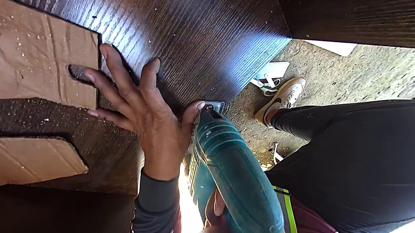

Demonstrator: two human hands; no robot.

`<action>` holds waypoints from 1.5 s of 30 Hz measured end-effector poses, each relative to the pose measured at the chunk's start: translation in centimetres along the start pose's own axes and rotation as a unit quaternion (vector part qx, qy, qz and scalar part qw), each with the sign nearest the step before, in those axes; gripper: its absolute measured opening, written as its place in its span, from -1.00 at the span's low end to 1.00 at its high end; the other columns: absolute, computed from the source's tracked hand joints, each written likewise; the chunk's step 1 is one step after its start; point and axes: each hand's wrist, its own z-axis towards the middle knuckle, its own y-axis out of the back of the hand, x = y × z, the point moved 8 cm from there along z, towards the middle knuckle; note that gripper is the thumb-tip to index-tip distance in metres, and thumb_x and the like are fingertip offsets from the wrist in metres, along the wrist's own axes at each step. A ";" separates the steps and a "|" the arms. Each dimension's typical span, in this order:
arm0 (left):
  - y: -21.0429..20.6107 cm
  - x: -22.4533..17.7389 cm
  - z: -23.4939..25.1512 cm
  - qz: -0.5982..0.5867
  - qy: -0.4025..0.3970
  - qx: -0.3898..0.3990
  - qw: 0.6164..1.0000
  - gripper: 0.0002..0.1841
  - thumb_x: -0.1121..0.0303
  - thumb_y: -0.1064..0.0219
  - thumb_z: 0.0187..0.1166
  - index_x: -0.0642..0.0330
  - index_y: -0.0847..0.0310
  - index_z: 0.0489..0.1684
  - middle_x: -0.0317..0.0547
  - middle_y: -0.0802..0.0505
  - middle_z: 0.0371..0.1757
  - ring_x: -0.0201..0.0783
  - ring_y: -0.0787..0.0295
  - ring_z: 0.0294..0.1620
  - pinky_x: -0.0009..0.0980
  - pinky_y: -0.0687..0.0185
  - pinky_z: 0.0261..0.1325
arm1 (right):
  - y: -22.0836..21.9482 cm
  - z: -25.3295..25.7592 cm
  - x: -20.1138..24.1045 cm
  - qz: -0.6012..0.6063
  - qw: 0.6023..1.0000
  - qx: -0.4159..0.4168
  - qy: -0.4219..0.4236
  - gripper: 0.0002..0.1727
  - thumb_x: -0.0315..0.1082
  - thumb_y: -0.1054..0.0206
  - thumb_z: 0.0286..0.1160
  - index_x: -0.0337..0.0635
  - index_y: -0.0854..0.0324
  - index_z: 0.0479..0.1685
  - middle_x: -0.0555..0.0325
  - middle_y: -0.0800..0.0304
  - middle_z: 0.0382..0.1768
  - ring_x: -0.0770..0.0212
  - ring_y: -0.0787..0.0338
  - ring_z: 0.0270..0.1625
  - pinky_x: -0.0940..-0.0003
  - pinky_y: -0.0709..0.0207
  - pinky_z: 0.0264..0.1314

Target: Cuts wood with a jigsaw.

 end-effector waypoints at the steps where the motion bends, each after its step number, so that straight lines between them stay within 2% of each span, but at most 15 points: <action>1: -0.1 0.3 0.0 0.006 -0.006 -0.003 1.000 -0.17 -0.02 -0.47 0.42 0.30 -0.24 0.61 0.40 0.30 0.92 0.49 0.74 0.88 0.56 0.78 0.67 | -0.1 0.0 0.4 0.010 1.000 -0.008 -0.007 -0.60 -0.60 -0.55 -0.05 -0.58 -0.57 -0.16 0.09 -0.84 -0.35 0.61 -0.82 -0.24 0.70 -0.70 -0.01; 4: -1.5 4.4 0.8 0.075 -0.058 -0.061 0.994 -0.02 -0.46 -0.41 0.28 -0.01 -0.31 0.64 0.22 0.25 0.96 0.43 0.70 0.90 0.66 0.76 0.62 | -0.5 0.0 0.8 0.037 0.999 -0.017 -0.013 -0.64 -0.65 -0.54 -0.03 -0.57 -0.58 -0.18 0.10 -0.83 -0.38 0.60 -0.81 -0.27 0.71 -0.70 -0.04; 6: -1.7 5.1 1.3 0.091 -0.068 -0.077 0.990 0.02 -0.54 -0.38 0.21 -0.07 -0.32 0.65 0.18 0.23 0.96 0.41 0.69 0.91 0.67 0.76 0.62 | -0.8 0.0 -0.2 0.052 0.999 0.003 0.014 -0.67 -0.60 -0.55 0.08 -0.50 -0.57 -0.17 0.11 -0.82 -0.39 0.48 -0.84 -0.31 0.57 -0.77 -0.11; 9: -1.7 4.9 1.2 0.090 -0.072 -0.079 0.990 0.04 -0.54 -0.39 0.21 -0.04 -0.31 0.65 0.21 0.21 0.96 0.43 0.65 0.91 0.68 0.70 0.62 | -1.3 -0.2 -2.2 0.088 0.994 0.048 0.054 -0.69 -0.52 -0.54 0.30 -0.43 -0.51 -0.10 -0.01 -0.76 -0.37 0.19 -0.85 -0.34 0.22 -0.83 -0.19; 13: -2.0 4.9 1.3 0.112 -0.077 -0.054 0.989 0.03 -0.55 -0.24 0.33 -0.07 -0.23 0.76 0.24 0.30 0.95 0.47 0.72 0.89 0.73 0.73 0.57 | -0.7 -0.6 -2.2 0.101 0.993 0.057 0.031 -0.63 -0.56 -0.51 0.36 -0.52 -0.51 0.08 0.00 -0.78 -0.25 0.18 -0.89 -0.24 0.19 -0.89 -0.08; 17: -2.3 5.1 1.2 0.102 -0.047 -0.024 0.993 -0.28 -0.28 0.05 0.72 -0.19 -0.18 0.83 0.09 0.38 0.97 0.41 0.76 0.90 0.71 0.70 0.60 | 2.5 -1.6 -3.3 0.122 0.989 0.067 0.041 -0.67 -0.59 -0.43 0.41 -0.36 -0.52 0.13 0.03 -0.76 -0.19 0.14 -0.86 -0.30 0.10 -0.88 -0.19; 20: -2.5 5.1 1.2 0.093 -0.042 -0.009 0.995 -0.32 -0.24 0.09 0.75 -0.26 -0.13 0.85 0.08 0.37 0.97 0.42 0.78 0.89 0.75 0.76 0.56 | 5.7 -2.3 -4.3 0.125 0.989 0.081 0.006 -0.69 -0.54 -0.39 0.44 -0.29 -0.50 0.12 0.04 -0.73 -0.23 0.10 -0.83 -0.35 0.01 -0.86 -0.18; 25: -2.9 5.4 1.9 0.137 -0.019 0.006 0.990 0.27 -0.64 -0.33 0.03 -0.20 -0.02 0.90 0.26 -0.12 0.89 0.57 0.38 0.88 0.79 0.74 0.52 | 11.5 -2.6 -6.6 0.173 0.980 0.088 -0.050 -0.78 -0.36 -0.34 0.60 -0.19 -0.52 0.12 0.01 -0.77 -0.30 0.01 -0.87 -0.34 -0.10 -0.85 -0.07; 28: -3.5 5.7 1.5 0.125 0.003 0.050 0.991 0.28 -0.61 -0.47 -0.16 -0.05 -0.27 0.73 0.16 -0.45 0.72 0.43 0.02 0.83 0.72 0.53 0.58 | 14.2 -2.5 -7.2 0.197 0.977 0.074 -0.038 -0.76 -0.36 -0.38 0.56 -0.15 -0.58 0.12 0.03 -0.78 -0.29 0.04 -0.88 -0.33 -0.06 -0.86 -0.05; 31: -4.5 4.8 0.4 0.124 0.026 0.037 0.991 0.01 -0.43 -0.47 -0.01 0.04 -0.52 0.49 0.06 -0.69 0.47 0.24 -0.32 0.71 0.60 0.31 0.62 | 16.1 -2.4 -7.3 0.196 0.977 0.077 0.000 -0.78 -0.40 -0.38 0.53 -0.14 -0.59 0.10 0.06 -0.76 -0.28 0.08 -0.87 -0.31 -0.02 -0.84 -0.02; 35: -6.2 3.2 -1.3 0.141 0.029 -0.062 0.988 -0.32 -0.27 -0.35 0.26 0.05 -0.71 0.23 0.00 -0.84 0.24 0.21 -0.53 0.55 0.55 0.15 0.58 | 17.5 -3.2 -7.1 0.168 0.981 0.084 0.050 -0.72 -0.45 -0.38 0.47 -0.13 -0.56 0.13 0.08 -0.73 -0.28 0.09 -0.85 -0.32 0.02 -0.85 -0.07; 37: -5.3 3.4 -2.4 0.103 -0.004 -0.066 0.992 -0.38 -0.23 -0.31 0.40 0.05 -0.70 0.25 0.00 -0.83 0.25 0.17 -0.53 0.56 0.52 0.13 0.64 | 17.8 -3.5 -6.8 0.146 0.981 0.108 0.067 -0.73 -0.47 -0.36 0.44 -0.11 -0.56 0.10 0.10 -0.72 -0.28 0.13 -0.83 -0.35 0.10 -0.84 -0.12; 39: -2.9 5.3 -4.3 0.039 -0.048 -0.116 0.991 -0.42 -0.20 -0.31 0.52 0.09 -0.74 0.22 0.06 -0.81 0.24 0.12 -0.57 0.48 0.34 -0.18 0.58 | 18.1 -3.9 -6.5 0.115 0.981 0.133 0.088 -0.72 -0.50 -0.34 0.43 -0.14 -0.55 0.11 0.09 -0.73 -0.26 0.14 -0.82 -0.36 0.13 -0.83 -0.15; 42: 0.3 10.5 -7.2 -0.027 -0.079 -0.196 0.977 -0.48 -0.07 -0.35 0.63 0.16 -0.72 0.33 0.13 -0.75 0.37 0.02 -0.56 0.54 0.08 -0.36 0.64 | 17.9 -4.2 -6.3 0.048 0.980 0.153 0.121 -0.65 -0.51 -0.36 0.41 -0.14 -0.51 0.17 0.11 -0.72 -0.24 0.20 -0.78 -0.38 0.22 -0.80 -0.24; 45: 1.6 13.9 -8.9 -0.032 -0.091 -0.240 0.966 -0.58 0.05 -0.33 0.68 0.12 -0.72 0.31 0.11 -0.73 0.40 -0.04 -0.56 0.54 -0.04 -0.39 0.63 | 16.6 -4.0 -4.5 -0.064 0.963 0.192 0.179 -0.52 -0.47 -0.42 0.39 -0.22 -0.42 0.31 0.00 -0.75 0.13 0.18 -0.84 -0.12 0.25 -0.81 -0.12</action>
